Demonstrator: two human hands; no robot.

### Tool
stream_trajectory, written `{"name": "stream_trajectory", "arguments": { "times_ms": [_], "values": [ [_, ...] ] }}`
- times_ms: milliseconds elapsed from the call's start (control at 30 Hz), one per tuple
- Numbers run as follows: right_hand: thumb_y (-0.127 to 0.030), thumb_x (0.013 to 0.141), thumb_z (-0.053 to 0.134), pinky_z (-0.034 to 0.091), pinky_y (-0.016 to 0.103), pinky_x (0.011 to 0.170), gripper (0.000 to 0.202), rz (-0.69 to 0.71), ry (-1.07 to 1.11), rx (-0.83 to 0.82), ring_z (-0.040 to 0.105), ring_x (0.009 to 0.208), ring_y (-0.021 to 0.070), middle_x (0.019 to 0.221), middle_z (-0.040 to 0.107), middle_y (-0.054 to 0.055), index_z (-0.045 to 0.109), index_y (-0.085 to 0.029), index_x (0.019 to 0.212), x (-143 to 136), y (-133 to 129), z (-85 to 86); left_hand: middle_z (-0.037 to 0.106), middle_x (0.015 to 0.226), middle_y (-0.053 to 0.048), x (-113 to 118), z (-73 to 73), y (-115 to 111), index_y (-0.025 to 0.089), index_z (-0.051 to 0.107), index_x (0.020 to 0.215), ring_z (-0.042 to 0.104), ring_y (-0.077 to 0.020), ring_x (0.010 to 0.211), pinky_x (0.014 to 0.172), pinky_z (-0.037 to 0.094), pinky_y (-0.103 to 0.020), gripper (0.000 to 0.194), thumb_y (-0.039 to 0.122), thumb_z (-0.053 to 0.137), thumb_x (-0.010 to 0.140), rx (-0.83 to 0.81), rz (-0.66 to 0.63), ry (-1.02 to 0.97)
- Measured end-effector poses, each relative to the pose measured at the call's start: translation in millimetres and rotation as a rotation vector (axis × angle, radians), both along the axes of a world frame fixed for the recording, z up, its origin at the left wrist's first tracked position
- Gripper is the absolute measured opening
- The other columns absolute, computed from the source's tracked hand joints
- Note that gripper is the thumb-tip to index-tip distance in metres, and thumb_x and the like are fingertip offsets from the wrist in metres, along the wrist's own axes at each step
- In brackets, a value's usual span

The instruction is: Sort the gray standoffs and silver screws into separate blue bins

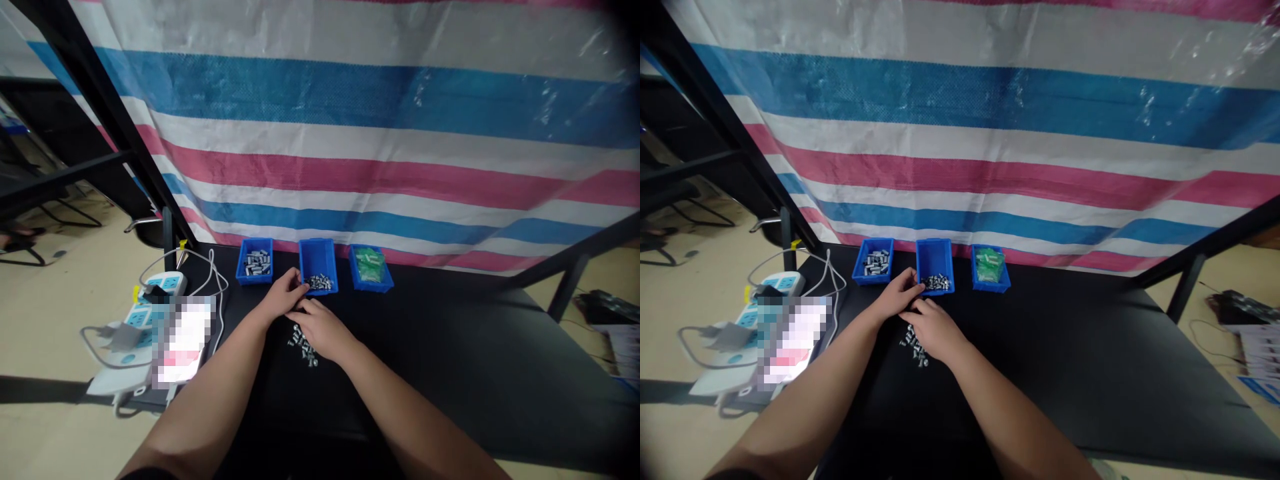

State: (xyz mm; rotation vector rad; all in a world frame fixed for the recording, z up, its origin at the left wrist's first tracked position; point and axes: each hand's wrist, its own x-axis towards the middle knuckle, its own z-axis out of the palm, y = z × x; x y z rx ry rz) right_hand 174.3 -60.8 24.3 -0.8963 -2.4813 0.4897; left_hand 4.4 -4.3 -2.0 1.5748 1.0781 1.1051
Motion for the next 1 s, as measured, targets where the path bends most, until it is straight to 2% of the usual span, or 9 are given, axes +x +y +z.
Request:
{"name": "stream_trajectory", "arguments": {
  "times_ms": [167,333,500,567,633,733,867,933,1000],
  "values": [
    [-0.007,0.093,0.054,0.051,0.038,0.098,0.036,-0.031,0.061,-0.053,0.058,0.107,0.0212,0.113,0.064,0.006,0.072,-0.025,0.119,1.6,4.9,-5.8,0.052,0.075,0.003,-0.2,-1.0,0.7,0.020,0.047,0.090,0.052,-0.0116,0.063,0.061,0.042,-0.024,0.025,0.038,0.064,0.089,-0.024,-0.013,-0.023],
    [-0.013,0.091,0.061,0.056,0.032,0.085,0.019,-0.114,0.189,-0.029,0.064,0.089,0.0182,0.096,0.065,0.005,0.075,-0.021,0.101,19.6,4.0,-0.5,0.053,0.080,0.003,0.3,1.2,0.2,0.019,0.045,0.091,0.060,-0.0124,0.065,0.063,0.048,-0.026,0.029,0.040,0.065,0.088,-0.089,-0.053,-0.092],
    [-0.016,0.093,0.061,0.056,0.037,0.089,0.026,-0.287,0.498,0.260,0.064,0.097,0.0212,0.108,0.065,0.008,0.071,-0.025,0.115,33.1,6.5,12.4,0.053,0.079,0.003,1.2,1.8,0.5,0.019,0.044,0.091,0.061,-0.0124,0.064,0.063,0.050,-0.027,0.030,0.040,0.066,0.087,-0.104,-0.053,-0.102],
    [-0.019,0.092,0.063,0.054,0.043,0.091,0.032,-0.399,0.433,0.317,0.061,0.102,0.0249,0.120,0.061,0.011,0.069,-0.026,0.122,34.5,9.8,14.4,0.054,0.078,0.003,1.0,1.7,0.7,0.019,0.044,0.091,0.061,-0.0122,0.063,0.063,0.049,-0.026,0.030,0.039,0.066,0.088,-0.101,-0.052,-0.097],
    [-0.022,0.090,0.064,0.052,0.045,0.091,0.034,-0.450,0.317,0.310,0.059,0.103,0.0269,0.122,0.058,0.012,0.069,-0.025,0.124,35.9,11.4,14.9,0.055,0.079,0.002,0.6,1.8,0.8,0.019,0.045,0.092,0.060,-0.0120,0.062,0.062,0.049,-0.025,0.029,0.039,0.066,0.088,-0.094,-0.048,-0.094],
    [-0.020,0.091,0.060,0.053,0.037,0.084,0.024,-0.335,0.210,0.147,0.061,0.092,0.0221,0.102,0.062,0.008,0.072,-0.023,0.111,41.7,7.4,16.9,0.054,0.079,0.003,0.2,2.0,0.7,0.019,0.045,0.091,0.061,-0.0120,0.063,0.061,0.048,-0.024,0.029,0.040,0.066,0.088,-0.087,-0.043,-0.088],
    [-0.021,0.086,0.063,0.043,0.023,0.057,0.006,-0.069,0.009,-0.277,0.054,0.057,0.0112,0.066,0.060,-0.003,0.069,-0.022,0.090,54.4,-3.4,20.2,0.054,0.076,0.004,0.0,1.0,0.6,0.019,0.044,0.090,0.062,-0.0121,0.064,0.061,0.047,-0.023,0.030,0.040,0.066,0.088,-0.079,-0.042,-0.075],
    [-0.022,0.082,0.068,0.039,0.021,0.053,0.006,-0.005,-0.049,-0.429,0.052,0.051,0.0092,0.061,0.061,-0.005,0.067,-0.021,0.088,58.7,-6.5,19.3,0.054,0.076,0.004,-0.2,0.4,0.6,0.019,0.044,0.090,0.063,-0.0119,0.064,0.062,0.047,-0.023,0.029,0.040,0.065,0.089,-0.075,-0.041,-0.070],
    [-0.021,0.079,0.069,0.039,0.020,0.053,0.009,0.019,-0.056,-0.501,0.053,0.052,0.0086,0.064,0.064,-0.005,0.068,-0.021,0.088,60.5,-7.4,16.8,0.054,0.076,0.004,-0.3,0.2,0.7,0.019,0.044,0.090,0.063,-0.0117,0.064,0.062,0.048,-0.023,0.029,0.040,0.065,0.089,-0.079,-0.041,-0.073]
  ]
}}
